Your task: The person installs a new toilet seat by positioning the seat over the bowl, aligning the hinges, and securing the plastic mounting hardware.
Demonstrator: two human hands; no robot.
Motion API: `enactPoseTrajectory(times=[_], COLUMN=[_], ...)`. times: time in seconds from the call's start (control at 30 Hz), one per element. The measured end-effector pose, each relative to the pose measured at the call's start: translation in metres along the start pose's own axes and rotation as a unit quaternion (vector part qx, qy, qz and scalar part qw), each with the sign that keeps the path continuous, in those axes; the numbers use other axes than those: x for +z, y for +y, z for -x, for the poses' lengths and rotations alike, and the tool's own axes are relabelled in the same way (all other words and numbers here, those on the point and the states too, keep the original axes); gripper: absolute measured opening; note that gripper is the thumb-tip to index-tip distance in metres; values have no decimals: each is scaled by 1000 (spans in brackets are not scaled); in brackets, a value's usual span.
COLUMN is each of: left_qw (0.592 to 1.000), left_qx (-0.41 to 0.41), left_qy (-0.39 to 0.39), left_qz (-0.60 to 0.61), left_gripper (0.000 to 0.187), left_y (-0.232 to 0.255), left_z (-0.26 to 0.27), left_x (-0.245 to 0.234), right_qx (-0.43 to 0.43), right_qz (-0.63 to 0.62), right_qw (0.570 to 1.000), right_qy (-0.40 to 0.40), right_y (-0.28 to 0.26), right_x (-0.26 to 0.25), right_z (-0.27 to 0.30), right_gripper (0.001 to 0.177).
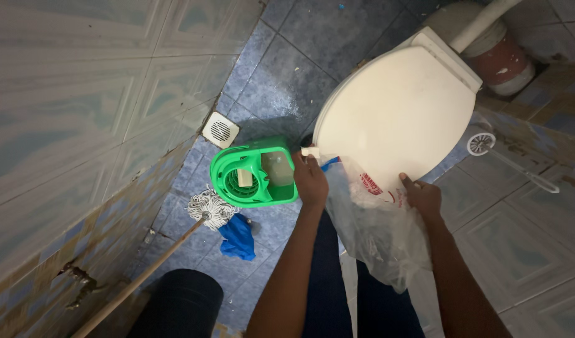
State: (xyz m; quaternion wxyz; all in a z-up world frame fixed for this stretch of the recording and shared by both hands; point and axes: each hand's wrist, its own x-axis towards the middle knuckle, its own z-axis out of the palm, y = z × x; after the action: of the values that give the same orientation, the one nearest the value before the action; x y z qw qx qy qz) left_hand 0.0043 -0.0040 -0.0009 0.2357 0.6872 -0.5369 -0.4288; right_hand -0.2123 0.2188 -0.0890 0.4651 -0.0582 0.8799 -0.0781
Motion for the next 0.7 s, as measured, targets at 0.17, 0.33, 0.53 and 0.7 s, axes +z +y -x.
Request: enactPoseTrajectory(times=[0.17,0.33,0.53,0.7], left_qw=[998,999,998,998], left_qx=[-56,-25,-19,-59], left_qy=[-16,-19,-29,-2], left_qz=[-37,-32,-45,-12], left_gripper=[27,29,28,24], left_y=[1,-2,-12,-24], left_z=[-5,-5,-7,-4], left_x=[-3,-7,-7,-10], right_qx=[5,-13,-3,6], right_qz=[-18,-59,-49,-92], right_qw=[1000,998,999,995], right_qy=[9,21,18,29], right_y=[-4,-5,-18,-29], right_x=[3,10,7,10], right_z=[9,16,26,53], right_gripper=[67,61,64,53])
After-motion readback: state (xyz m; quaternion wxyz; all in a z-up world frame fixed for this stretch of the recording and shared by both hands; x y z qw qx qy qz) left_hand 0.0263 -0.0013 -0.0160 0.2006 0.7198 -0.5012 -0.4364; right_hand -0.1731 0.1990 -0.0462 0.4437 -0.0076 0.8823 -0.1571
